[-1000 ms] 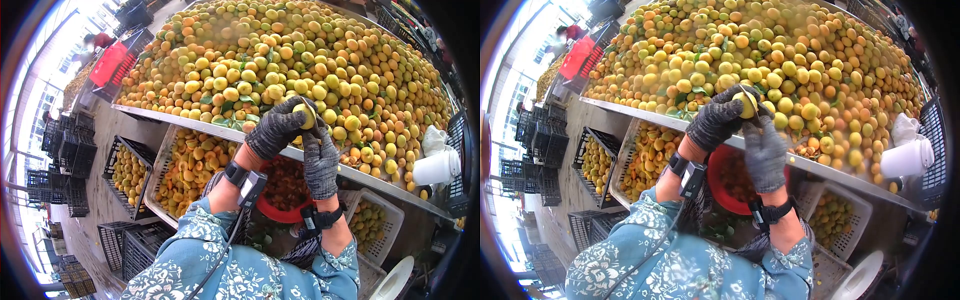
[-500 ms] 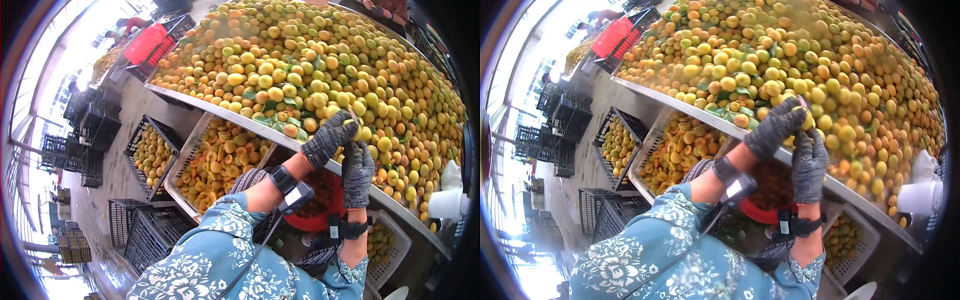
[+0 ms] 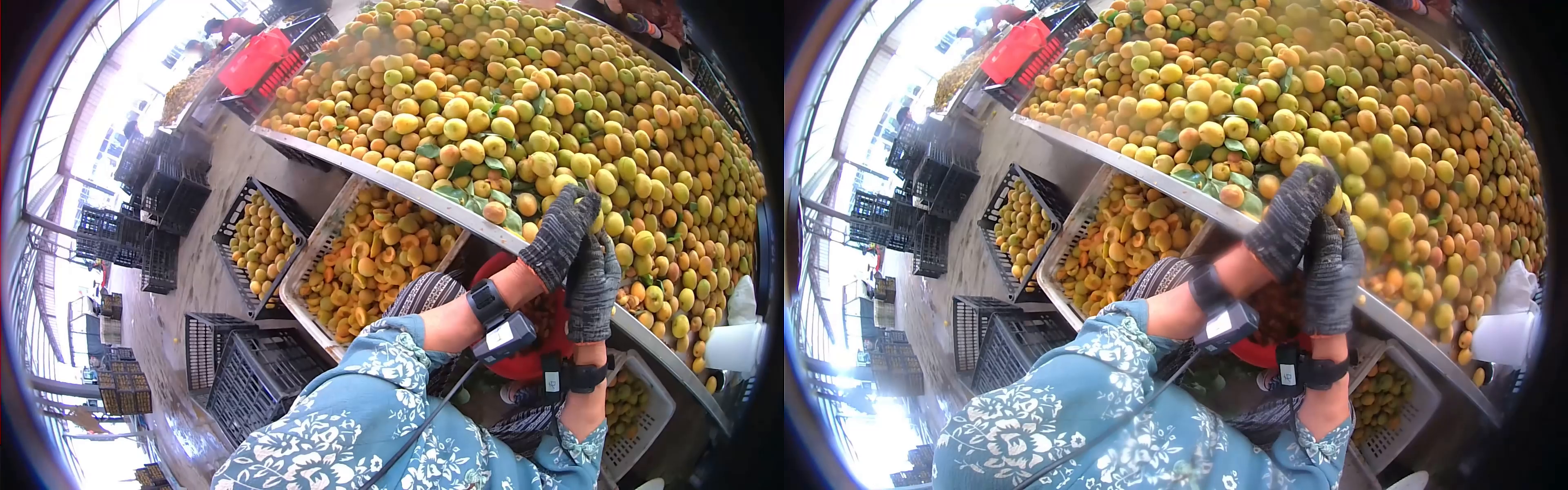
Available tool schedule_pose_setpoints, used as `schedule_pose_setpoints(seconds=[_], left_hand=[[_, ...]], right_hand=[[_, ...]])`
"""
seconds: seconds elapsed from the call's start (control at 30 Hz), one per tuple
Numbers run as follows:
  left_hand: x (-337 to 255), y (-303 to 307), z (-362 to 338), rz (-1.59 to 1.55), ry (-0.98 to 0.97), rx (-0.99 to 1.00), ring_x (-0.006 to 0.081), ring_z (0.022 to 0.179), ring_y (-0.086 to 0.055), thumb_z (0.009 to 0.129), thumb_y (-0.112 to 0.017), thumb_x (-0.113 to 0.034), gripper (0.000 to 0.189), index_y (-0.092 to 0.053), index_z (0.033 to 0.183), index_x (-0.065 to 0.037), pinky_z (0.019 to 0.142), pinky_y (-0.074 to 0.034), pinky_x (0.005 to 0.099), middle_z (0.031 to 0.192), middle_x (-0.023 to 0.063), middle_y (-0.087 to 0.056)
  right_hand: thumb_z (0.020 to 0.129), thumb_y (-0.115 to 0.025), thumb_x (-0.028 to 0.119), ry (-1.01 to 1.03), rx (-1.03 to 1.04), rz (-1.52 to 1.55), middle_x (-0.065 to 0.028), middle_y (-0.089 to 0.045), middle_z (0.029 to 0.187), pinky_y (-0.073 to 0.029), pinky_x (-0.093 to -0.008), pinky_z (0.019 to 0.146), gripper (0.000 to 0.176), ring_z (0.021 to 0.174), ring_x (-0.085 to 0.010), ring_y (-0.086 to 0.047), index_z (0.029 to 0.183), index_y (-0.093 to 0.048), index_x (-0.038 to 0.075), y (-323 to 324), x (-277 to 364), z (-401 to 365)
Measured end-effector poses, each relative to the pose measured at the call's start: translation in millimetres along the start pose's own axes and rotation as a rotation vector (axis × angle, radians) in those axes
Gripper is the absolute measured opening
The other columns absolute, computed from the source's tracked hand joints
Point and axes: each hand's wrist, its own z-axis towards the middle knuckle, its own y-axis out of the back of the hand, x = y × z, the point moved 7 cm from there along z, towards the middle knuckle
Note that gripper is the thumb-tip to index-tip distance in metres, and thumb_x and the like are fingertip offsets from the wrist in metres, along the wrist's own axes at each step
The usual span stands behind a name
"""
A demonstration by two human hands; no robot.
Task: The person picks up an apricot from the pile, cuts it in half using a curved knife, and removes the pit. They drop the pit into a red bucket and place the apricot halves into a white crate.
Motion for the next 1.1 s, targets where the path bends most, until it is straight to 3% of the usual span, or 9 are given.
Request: schedule_pose_setpoints(seconds=[0.2, 0.33, 0.4, 0.47, 0.53, 0.57, 0.67, 0.87, 1.1], left_hand=[[7, -2, -4, -0.540, 0.385, -0.161, 0.0131, 0.082, -0.054, 0.094, -0.054, -0.012, 0.013, -0.053, 0.100, -0.001, 0.071, -0.047, 0.0282, 0.091, 0.0071, -0.057], [-17, -4, 1, 0.194, 0.018, -0.127, 0.0111, 0.079, -0.053, 0.093, -0.057, -0.012, 0.013, -0.051, 0.100, -0.003, 0.067, -0.045, 0.0272, 0.090, 0.0047, -0.059], [-10, -5, 2, 0.037, 0.138, -0.083, 0.0053, 0.081, -0.048, 0.097, -0.052, -0.018, 0.012, -0.054, 0.101, -0.008, 0.069, -0.044, 0.0231, 0.089, -0.0017, -0.053], [-15, 3, 8, 0.108, 0.093, -0.064, 0.0094, 0.079, -0.054, 0.097, -0.052, -0.022, 0.016, -0.054, 0.100, -0.007, 0.070, -0.047, 0.0252, 0.086, 0.0010, -0.055], [-9, 10, 8, -0.153, 0.211, -0.051, 0.0155, 0.076, -0.059, 0.097, -0.051, -0.028, 0.021, -0.055, 0.099, -0.008, 0.070, -0.051, 0.0289, 0.083, 0.0046, -0.058], [1, 9, 5, -0.390, 0.306, -0.046, 0.0123, 0.107, -0.054, 0.098, -0.048, -0.020, 0.029, -0.051, 0.124, -0.006, 0.093, -0.045, 0.0259, 0.113, 0.0046, -0.057], [18, 7, 2, -0.476, 0.437, -0.057, 0.0116, 0.104, -0.054, 0.099, -0.048, -0.023, 0.030, -0.051, 0.124, -0.007, 0.091, -0.045, 0.0259, 0.112, 0.0022, -0.057], [11, -5, 7, 0.046, 0.310, 0.130, 0.0066, 0.085, -0.051, 0.094, -0.058, -0.029, 0.026, -0.056, 0.109, -0.007, 0.071, -0.047, 0.0222, 0.097, 0.0001, -0.056], [-26, -7, 10, 0.238, 0.164, 0.233, 0.0075, 0.089, -0.053, 0.093, -0.057, -0.021, 0.020, -0.057, 0.106, -0.006, 0.077, -0.046, 0.0227, 0.095, 0.0002, -0.055]], right_hand=[[0.096, -0.053, 0.019, 0.068, -0.060, -0.113, -0.0037, -0.066, 0.097, -0.046, -0.0234, 0.072, 0.032, 0.084, -0.0104, -0.058, 0.118, -0.057, -0.005, -5, 7, -1], [0.097, -0.051, 0.015, 0.216, -0.086, -0.496, -0.0124, -0.067, 0.100, -0.047, -0.0285, 0.077, 0.028, 0.087, -0.0151, -0.060, 0.117, -0.058, -0.002, -3, 28, -3], [0.098, -0.049, 0.024, 0.021, -0.002, 0.071, -0.0072, -0.066, 0.097, -0.048, -0.0256, 0.077, 0.031, 0.085, -0.0130, -0.060, 0.112, -0.058, -0.002, 7, -11, 7], [0.096, -0.052, 0.023, 0.369, -0.013, -0.374, -0.0031, -0.065, 0.089, -0.046, -0.0224, 0.070, 0.027, 0.079, -0.0093, -0.058, 0.108, -0.060, 0.000, 0, 10, 0], [0.096, -0.053, 0.021, -0.065, 0.037, -0.028, 0.0010, -0.063, 0.085, -0.041, -0.0189, 0.062, 0.024, 0.071, -0.0051, -0.052, 0.107, -0.061, 0.002, -1, -7, -2], [0.095, -0.053, 0.020, 0.000, -0.012, -0.132, 0.0027, -0.061, 0.083, -0.037, -0.0174, 0.056, 0.022, 0.066, -0.0031, -0.048, 0.107, -0.061, 0.002, 3, -11, 2], [0.095, -0.054, 0.020, 0.048, -0.063, -0.239, 0.0021, -0.061, 0.083, -0.037, -0.0179, 0.055, 0.023, 0.065, -0.0030, -0.047, 0.108, -0.061, 0.003, 9, -7, 4], [0.094, -0.056, 0.016, 0.048, -0.089, -0.134, 0.0008, -0.062, 0.084, -0.041, -0.0179, 0.057, 0.024, 0.069, -0.0039, -0.052, 0.113, -0.060, 0.001, 21, 2, 11], [0.095, -0.055, 0.020, 0.074, -0.035, -0.433, -0.0019, -0.064, 0.084, -0.045, -0.0206, 0.061, 0.027, 0.071, -0.0067, -0.055, 0.110, -0.060, -0.002, 12, 23, 0]])
